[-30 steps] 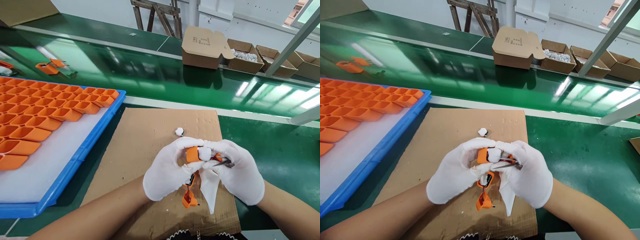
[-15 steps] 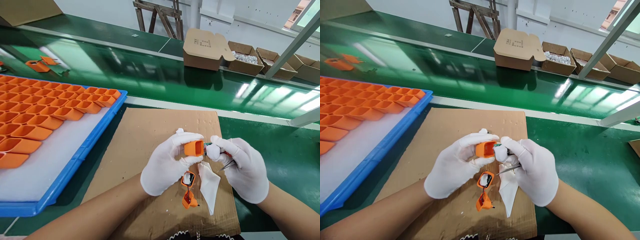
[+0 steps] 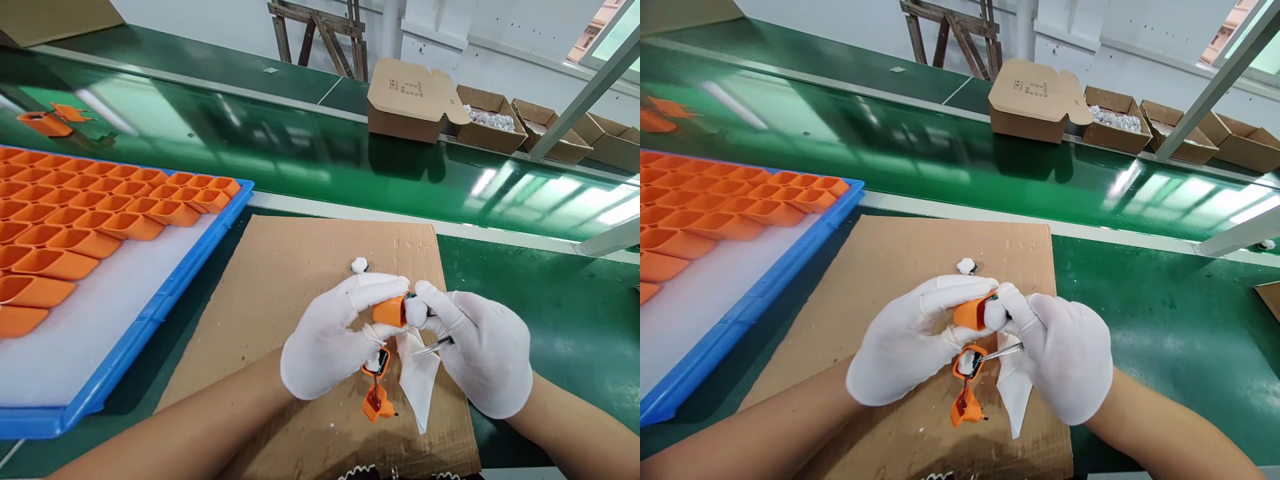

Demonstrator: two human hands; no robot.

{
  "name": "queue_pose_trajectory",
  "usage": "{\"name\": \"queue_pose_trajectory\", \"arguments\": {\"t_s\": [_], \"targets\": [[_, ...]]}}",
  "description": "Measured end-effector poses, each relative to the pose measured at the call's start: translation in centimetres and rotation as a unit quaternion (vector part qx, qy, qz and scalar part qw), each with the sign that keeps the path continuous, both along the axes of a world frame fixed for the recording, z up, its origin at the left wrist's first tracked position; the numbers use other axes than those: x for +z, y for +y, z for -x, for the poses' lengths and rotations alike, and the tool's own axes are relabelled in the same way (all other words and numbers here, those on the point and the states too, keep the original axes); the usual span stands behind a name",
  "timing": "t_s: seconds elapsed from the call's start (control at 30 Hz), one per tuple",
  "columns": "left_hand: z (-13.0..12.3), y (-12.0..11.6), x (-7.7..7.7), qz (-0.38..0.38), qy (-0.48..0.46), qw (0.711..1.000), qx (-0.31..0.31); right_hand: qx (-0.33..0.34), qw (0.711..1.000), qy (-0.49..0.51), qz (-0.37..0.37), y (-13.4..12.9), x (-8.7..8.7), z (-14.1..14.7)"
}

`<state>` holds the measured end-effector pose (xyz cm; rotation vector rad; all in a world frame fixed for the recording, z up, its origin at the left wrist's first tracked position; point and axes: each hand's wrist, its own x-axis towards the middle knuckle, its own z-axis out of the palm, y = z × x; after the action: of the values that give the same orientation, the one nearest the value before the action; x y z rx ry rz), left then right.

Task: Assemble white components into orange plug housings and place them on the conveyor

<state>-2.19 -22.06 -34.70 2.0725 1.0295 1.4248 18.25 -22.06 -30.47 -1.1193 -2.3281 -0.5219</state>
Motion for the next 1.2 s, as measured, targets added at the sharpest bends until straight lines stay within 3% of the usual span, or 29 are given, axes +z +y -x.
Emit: {"name": "queue_pose_trajectory", "arguments": {"t_s": [0.27, 0.57, 0.73, 0.97, 1.2], "targets": [[-0.2, -0.5, 0.4, 0.045, -0.027, 0.999, 0.002, -0.039, 0.999, -0.025, 0.000, -0.6, 0.4, 0.4], [-0.4, -0.6, 0.3, 0.050, -0.023, 0.998, 0.001, -0.093, 0.994, 0.005, 0.060, -0.9, 0.2, 0.6], [-0.7, -0.8, 0.4, 0.039, -0.025, 0.999, 0.013, -0.062, 0.998, -0.001, 0.030, -0.9, 0.6, 0.8], [-1.1, -1.2, 0.6, 0.114, -0.010, 0.993, 0.036, -0.121, 0.990, -0.030, 0.070, -1.3, 1.4, 1.1], [-1.4, -1.6, 0.3, 0.110, -0.038, 0.992, 0.048, -0.062, 0.992, -0.058, 0.093, -1.1, 1.3, 0.6]]}}
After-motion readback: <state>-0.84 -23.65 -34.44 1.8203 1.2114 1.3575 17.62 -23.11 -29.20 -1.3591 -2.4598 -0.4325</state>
